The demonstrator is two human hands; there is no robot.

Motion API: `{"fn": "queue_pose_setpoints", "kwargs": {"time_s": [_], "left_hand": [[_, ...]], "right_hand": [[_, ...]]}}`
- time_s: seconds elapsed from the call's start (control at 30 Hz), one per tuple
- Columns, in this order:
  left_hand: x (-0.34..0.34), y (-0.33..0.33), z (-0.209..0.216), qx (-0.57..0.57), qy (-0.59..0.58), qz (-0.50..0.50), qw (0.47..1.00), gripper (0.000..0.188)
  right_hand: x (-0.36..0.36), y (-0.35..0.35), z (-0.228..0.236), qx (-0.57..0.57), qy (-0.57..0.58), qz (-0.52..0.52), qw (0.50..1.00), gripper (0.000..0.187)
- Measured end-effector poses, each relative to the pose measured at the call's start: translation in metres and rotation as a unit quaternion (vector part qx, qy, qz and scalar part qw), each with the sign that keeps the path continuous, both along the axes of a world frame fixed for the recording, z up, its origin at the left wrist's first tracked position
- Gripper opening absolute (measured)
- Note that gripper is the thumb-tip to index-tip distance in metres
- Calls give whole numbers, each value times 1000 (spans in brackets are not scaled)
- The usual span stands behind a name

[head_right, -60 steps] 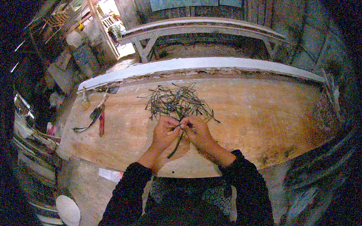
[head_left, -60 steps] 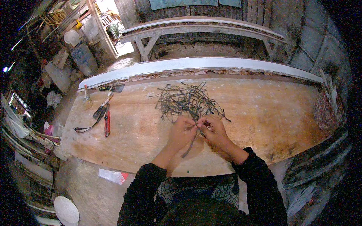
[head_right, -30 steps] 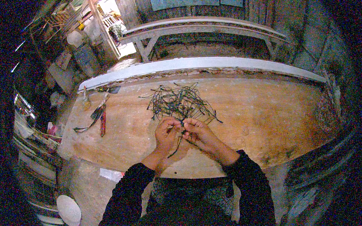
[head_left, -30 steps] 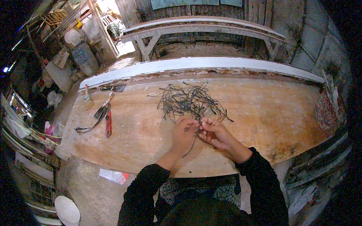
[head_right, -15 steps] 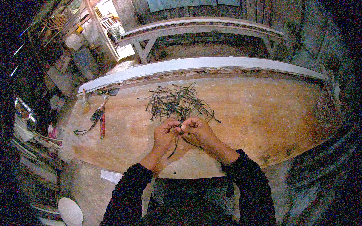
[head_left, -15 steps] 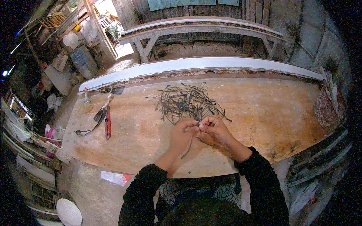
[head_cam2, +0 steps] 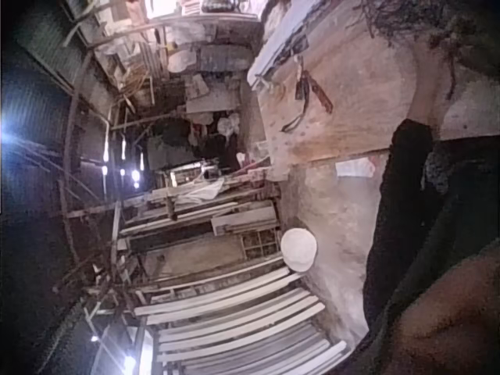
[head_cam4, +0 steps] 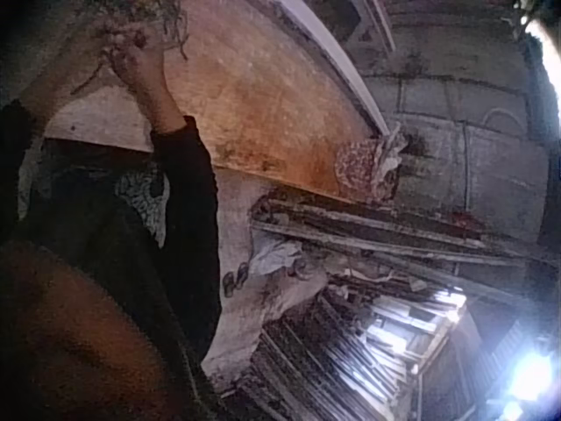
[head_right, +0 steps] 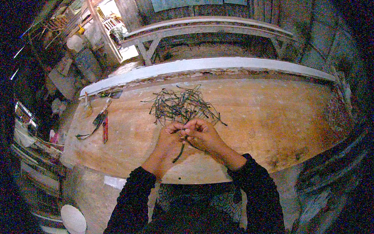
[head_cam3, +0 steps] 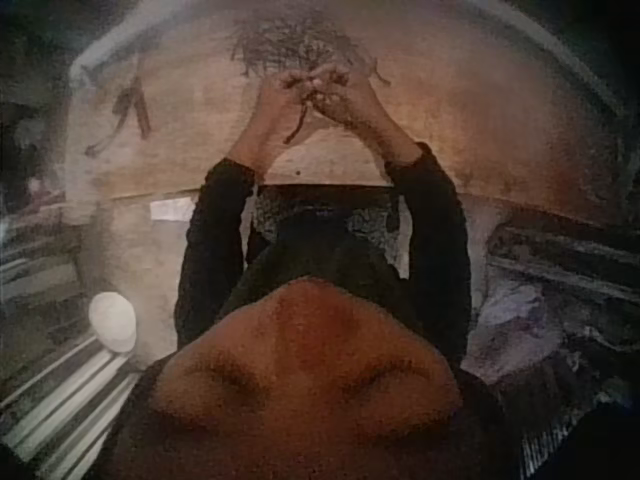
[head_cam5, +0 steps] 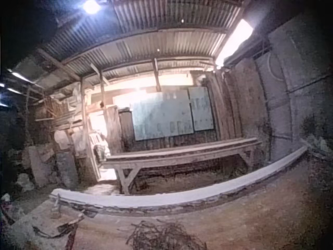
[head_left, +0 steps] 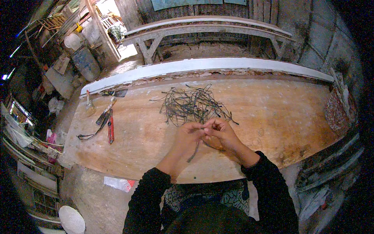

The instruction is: The person sorts a pile of black wires on a wooden workbench by hand, picking up individual wires, separating them, and placing them into a small bundle. The hands remain in view throughout, manipulating the wires without using any tools.

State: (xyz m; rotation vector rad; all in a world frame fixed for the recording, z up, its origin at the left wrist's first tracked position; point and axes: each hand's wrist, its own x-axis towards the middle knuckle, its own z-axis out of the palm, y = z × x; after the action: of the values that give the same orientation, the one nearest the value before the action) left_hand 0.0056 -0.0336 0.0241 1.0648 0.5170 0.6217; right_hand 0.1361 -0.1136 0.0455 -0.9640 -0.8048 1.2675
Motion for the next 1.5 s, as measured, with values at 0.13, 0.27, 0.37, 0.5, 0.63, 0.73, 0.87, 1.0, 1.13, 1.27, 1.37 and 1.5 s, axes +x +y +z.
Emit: {"fn": "queue_pose_setpoints", "kwargs": {"time_s": [0.13,0.27,0.37,0.5,0.63,0.73,0.87,1.0,1.13,1.27,1.37,1.5], "left_hand": [[-1,-3,7,-33,-31,-3,999,9],[-1,2,4,-29,-43,-14,999,6],[4,3,9,-4,-49,45,998,6],[2,3,8,-3,-67,36,997,5],[-2,8,-3,20,-72,23,997,7],[-3,2,15,33,-32,30,998,21],[-4,3,16,103,-10,-2,995,40],[3,5,5,146,19,7,989,34],[2,10,-13,103,58,-32,992,19],[0,1,13,218,115,-5,969,13],[0,7,-2,144,102,-1,984,3],[-2,5,8,168,91,-14,982,2]], "right_hand": [[1,3,-3,0,-23,6,1000,8],[-1,4,-5,-20,-3,-22,1000,8],[-1,2,-4,7,-45,-44,998,14],[5,5,-14,79,-140,-33,986,18],[3,0,-5,88,-157,-43,983,19],[3,-3,2,84,-123,-47,988,18],[2,-1,3,72,-62,-31,995,17],[8,3,-3,72,54,-30,995,20],[17,1,-5,65,173,36,982,28],[12,6,-12,114,46,-5,992,31],[9,9,-14,76,-58,-43,994,31],[11,8,-12,8,-41,-27,999,27]]}}
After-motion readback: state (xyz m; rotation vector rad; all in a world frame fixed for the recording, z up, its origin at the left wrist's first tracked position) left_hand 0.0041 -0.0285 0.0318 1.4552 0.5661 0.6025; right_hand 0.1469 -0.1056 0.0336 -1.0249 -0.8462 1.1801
